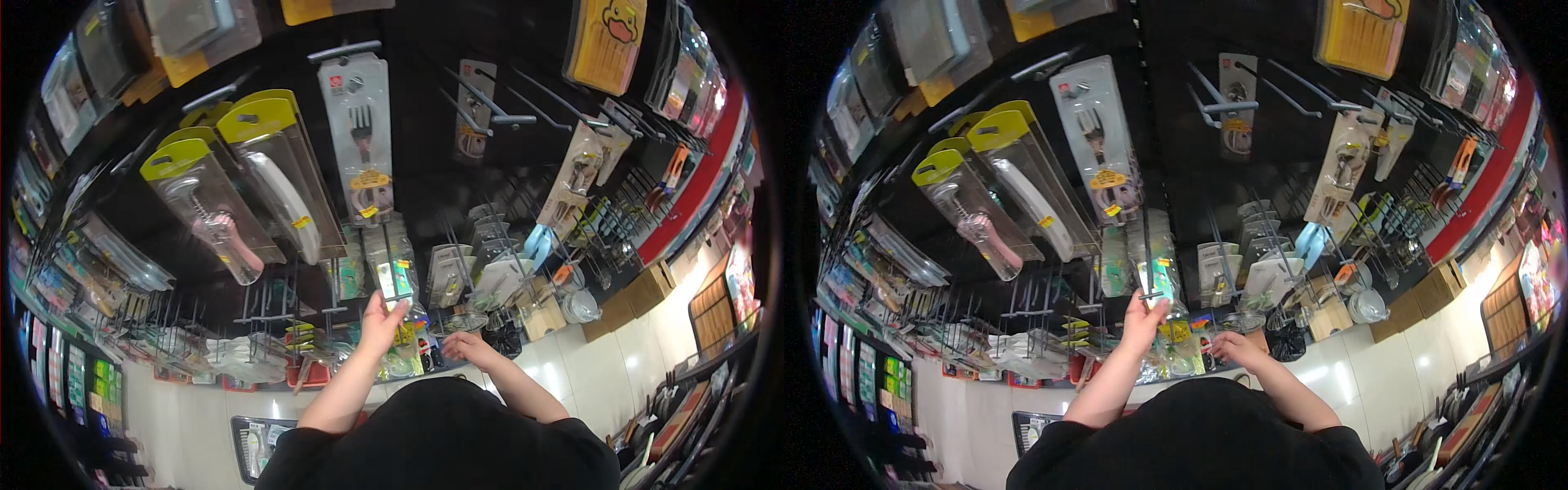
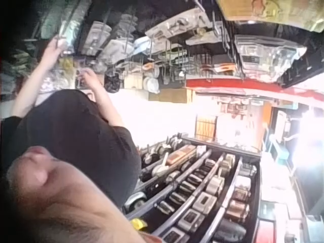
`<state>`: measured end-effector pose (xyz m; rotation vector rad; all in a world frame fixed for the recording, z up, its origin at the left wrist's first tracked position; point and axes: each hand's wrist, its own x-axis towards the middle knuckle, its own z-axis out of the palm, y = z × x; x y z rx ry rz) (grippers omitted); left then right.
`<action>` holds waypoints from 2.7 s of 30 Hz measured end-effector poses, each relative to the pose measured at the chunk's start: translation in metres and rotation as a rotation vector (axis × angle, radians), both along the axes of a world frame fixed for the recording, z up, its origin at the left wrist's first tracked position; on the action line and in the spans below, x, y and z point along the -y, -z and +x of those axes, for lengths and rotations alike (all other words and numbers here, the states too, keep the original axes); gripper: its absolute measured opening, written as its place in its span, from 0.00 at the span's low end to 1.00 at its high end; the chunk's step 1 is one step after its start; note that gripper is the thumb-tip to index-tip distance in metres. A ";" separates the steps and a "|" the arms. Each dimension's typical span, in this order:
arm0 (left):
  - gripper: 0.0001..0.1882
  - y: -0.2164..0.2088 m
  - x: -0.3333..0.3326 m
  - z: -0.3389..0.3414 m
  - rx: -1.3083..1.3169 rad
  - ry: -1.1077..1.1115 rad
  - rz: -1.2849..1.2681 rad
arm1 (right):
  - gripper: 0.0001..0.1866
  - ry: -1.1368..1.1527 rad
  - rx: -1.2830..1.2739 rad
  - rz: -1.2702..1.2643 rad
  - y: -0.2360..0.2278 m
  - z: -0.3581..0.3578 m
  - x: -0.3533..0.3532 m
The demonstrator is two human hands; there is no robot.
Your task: The recorder is selecting various packaged kitchen utensils and placing them into a shopping basket.
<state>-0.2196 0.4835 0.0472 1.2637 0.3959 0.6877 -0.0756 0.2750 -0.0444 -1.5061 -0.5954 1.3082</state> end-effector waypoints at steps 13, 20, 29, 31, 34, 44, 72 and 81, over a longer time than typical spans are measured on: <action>0.24 0.014 0.067 -0.093 -0.085 0.348 0.009 | 0.20 -0.043 0.082 0.363 -0.068 -0.086 0.004; 0.15 0.046 0.090 -0.105 -0.262 0.411 -0.137 | 0.16 0.127 -0.063 0.247 -0.061 -0.133 0.034; 0.11 0.071 0.145 -0.140 -0.329 0.473 0.117 | 0.16 0.203 -0.077 0.228 -0.060 -0.171 0.092; 0.14 0.064 0.171 -0.154 -0.307 0.440 0.036 | 0.17 0.146 -0.065 0.215 -0.053 -0.178 0.113; 0.15 0.063 0.216 -0.181 -0.381 0.391 -0.111 | 0.18 0.146 -0.126 0.258 -0.048 -0.196 0.154; 0.14 0.079 0.378 -0.288 -0.333 0.173 -0.233 | 0.16 0.082 -0.230 0.123 -0.003 -0.280 0.287; 0.14 0.144 0.250 -0.693 -0.309 -0.242 -0.404 | 0.15 -0.157 -0.358 -0.021 0.042 -0.671 0.105; 0.13 0.182 0.184 -0.792 -0.360 -0.170 -0.553 | 0.18 -0.202 -0.455 -0.211 0.052 -0.757 0.045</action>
